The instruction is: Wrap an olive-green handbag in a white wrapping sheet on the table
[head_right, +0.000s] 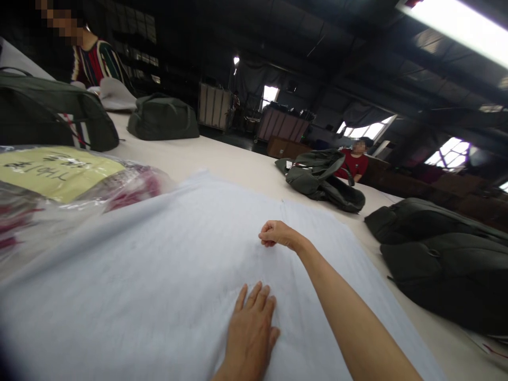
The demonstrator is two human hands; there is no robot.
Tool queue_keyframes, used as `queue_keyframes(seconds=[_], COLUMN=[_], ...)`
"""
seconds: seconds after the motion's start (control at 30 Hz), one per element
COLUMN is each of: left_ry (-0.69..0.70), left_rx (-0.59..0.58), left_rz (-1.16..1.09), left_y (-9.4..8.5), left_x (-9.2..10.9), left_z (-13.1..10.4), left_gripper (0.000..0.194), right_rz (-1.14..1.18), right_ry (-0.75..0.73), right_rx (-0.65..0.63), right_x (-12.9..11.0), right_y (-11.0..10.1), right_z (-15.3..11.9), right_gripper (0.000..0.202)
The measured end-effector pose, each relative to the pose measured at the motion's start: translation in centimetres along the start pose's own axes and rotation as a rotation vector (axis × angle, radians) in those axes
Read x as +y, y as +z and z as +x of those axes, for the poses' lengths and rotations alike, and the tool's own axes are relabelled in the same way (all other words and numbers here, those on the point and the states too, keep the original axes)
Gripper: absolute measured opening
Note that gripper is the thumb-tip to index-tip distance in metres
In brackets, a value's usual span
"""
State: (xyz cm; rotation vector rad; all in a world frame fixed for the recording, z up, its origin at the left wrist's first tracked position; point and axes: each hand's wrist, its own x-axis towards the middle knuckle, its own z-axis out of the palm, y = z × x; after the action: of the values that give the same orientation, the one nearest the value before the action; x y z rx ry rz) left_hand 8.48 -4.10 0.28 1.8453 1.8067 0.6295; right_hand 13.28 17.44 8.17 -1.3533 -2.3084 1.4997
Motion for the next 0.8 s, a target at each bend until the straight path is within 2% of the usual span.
queue_keyframes(seconds=[0.1,0.23,0.4,0.5,0.67,0.8], left_ry=[0.002,0.011,0.006,0.002,0.0,0.008], left_rx=[0.012,0.014,0.015,0.009,0.023,0.032], left_rz=[0.001,0.002,0.031,0.034,0.024,0.027], left_y=[0.4,0.4,-0.1,-0.3,-0.1,-0.2], left_x=[-0.1,-0.2,0.1,0.2,0.2,0.1], left_z=[0.1,0.1,-0.1,-0.2,-0.2,-0.3], left_gripper=[0.047,0.047,0.046,0.044,0.044,0.044], right_rz=[-0.046,-0.199,-0.399,-0.525,-0.626,-0.54], right_ry=[0.043,0.142,0.232,0.264,0.241,0.187], right_rx=[-0.013,0.026,0.011,0.05,0.23,0.215], right_x=[0.5,1.4,0.5,0.2,2.6,4.4], right_y=[0.2,1.2,1.4,0.8,0.1,-0.4], right_z=[0.7,2.1,3.2,3.2,2.4,1.8], right_gripper=[0.029,0.02,0.018,0.026,0.051,0.049])
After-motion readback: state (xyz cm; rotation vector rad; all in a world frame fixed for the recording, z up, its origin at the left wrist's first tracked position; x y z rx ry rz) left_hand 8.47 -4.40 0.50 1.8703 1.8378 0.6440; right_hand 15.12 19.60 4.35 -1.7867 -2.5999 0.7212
